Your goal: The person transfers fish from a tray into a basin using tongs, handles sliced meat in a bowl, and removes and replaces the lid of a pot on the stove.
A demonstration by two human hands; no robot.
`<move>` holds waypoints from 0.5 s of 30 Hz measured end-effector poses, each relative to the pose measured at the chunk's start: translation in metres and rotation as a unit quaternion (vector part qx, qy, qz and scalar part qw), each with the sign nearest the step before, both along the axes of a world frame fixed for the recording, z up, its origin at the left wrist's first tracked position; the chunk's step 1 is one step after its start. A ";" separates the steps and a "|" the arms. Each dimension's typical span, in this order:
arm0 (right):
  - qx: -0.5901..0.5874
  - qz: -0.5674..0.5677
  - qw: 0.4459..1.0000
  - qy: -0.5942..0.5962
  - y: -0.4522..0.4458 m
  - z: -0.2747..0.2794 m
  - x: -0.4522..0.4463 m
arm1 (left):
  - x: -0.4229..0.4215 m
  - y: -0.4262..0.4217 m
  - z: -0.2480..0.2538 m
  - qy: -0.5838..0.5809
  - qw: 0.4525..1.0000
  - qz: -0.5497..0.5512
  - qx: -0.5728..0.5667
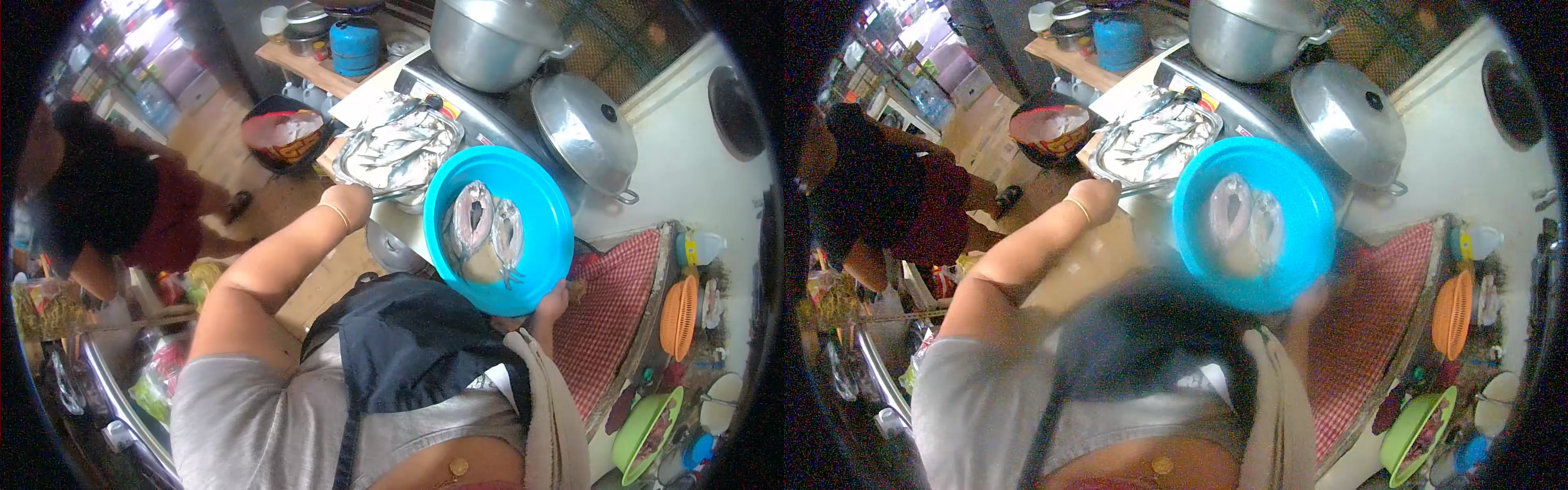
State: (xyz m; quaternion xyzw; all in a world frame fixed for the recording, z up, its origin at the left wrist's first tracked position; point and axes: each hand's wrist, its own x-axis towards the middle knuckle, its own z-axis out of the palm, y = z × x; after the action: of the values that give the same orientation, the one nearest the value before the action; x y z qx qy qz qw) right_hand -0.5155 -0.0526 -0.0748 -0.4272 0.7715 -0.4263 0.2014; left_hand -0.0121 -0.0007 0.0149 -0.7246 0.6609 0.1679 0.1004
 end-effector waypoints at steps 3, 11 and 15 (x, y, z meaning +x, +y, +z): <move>0.031 0.017 0.998 0.051 -0.004 -0.005 -0.013 | -0.006 0.010 0.007 0.017 1.000 -0.001 -0.024; 0.018 0.024 1.000 -0.009 -0.006 -0.004 -0.011 | -0.005 0.020 0.011 -0.018 1.000 -0.012 -0.010; -0.018 0.083 0.983 0.162 -0.023 -0.062 -0.055 | -0.020 0.007 -0.014 0.026 0.997 0.060 -0.043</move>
State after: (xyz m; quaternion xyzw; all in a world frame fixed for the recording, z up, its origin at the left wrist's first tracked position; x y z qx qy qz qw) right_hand -0.5707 -0.0757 -0.1366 -0.5564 0.7481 -0.3471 0.1011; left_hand -0.0322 0.0062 0.0012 -0.7621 0.6249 0.1640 0.0416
